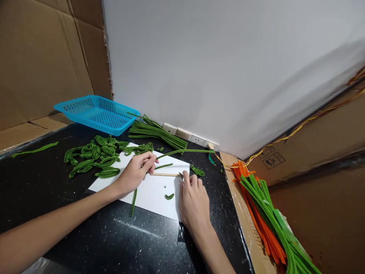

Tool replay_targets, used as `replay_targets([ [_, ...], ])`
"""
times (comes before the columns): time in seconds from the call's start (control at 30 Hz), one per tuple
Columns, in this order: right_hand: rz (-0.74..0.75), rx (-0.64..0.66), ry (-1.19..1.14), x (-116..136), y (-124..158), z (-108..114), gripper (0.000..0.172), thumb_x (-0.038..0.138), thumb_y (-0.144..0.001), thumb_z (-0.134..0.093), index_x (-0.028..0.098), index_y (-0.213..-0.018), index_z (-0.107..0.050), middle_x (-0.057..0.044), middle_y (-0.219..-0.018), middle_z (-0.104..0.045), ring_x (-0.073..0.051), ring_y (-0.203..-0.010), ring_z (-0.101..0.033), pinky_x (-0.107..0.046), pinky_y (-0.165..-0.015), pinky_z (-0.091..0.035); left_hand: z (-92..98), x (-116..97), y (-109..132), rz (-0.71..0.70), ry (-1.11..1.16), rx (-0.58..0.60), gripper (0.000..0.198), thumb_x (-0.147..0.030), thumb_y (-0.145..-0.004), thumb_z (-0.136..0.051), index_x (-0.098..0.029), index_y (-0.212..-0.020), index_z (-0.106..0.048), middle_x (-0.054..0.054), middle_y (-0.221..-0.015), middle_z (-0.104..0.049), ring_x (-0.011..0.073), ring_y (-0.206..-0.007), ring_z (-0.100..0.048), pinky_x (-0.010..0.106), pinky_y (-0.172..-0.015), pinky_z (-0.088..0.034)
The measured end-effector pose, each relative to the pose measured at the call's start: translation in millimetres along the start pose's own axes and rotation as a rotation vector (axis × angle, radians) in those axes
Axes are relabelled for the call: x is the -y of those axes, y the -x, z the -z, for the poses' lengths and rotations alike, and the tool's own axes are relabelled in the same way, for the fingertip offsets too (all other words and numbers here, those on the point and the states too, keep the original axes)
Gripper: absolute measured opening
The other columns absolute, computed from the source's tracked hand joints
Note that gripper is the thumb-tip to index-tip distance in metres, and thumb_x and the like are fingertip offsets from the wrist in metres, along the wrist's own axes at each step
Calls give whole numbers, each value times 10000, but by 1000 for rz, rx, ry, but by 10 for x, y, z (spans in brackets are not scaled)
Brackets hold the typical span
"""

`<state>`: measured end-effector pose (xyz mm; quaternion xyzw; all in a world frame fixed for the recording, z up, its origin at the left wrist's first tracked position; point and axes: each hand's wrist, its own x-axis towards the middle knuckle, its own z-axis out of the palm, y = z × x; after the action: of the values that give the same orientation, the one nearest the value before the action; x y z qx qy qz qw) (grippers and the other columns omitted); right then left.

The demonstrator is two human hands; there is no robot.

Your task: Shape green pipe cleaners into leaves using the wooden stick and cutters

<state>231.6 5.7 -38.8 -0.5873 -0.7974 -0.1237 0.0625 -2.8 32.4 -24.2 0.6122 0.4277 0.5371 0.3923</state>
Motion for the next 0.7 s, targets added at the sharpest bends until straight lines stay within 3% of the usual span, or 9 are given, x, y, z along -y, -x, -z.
replay_targets([
  [0.23, 12, 10, 1, 21, 2, 29, 381, 185, -1082, -471, 274, -1433, -591, -95, -1081, -643, -270, -997, -594, -361, -834, -418, -2, -33, 33, -10, -66, 47, 340, -421, -1069, -483, -200, -829, -576, -25, -664, -547, 167, -653, -527, 308, -695, -381],
  [0.5, -10, -44, -26, 51, -5, 79, 339, 209, -1086, -487, 271, -1381, -642, -97, -1084, -651, -266, -981, -588, -373, -821, -397, -23, -33, 31, -17, -121, 88, 377, -440, -1065, -477, -207, -778, -550, -17, -660, -547, 177, -672, -530, 317, -719, -389],
  [0.7, -16, -110, -89, 47, -10, 113, 275, 250, -1066, -529, 234, -1304, -666, -94, -1049, -656, -281, -972, -596, -424, -864, -403, -14, -31, 26, -21, -138, 91, 408, -455, -1073, -465, -211, -753, -533, 2, -682, -542, 206, -805, -590, 309, -752, -409],
])
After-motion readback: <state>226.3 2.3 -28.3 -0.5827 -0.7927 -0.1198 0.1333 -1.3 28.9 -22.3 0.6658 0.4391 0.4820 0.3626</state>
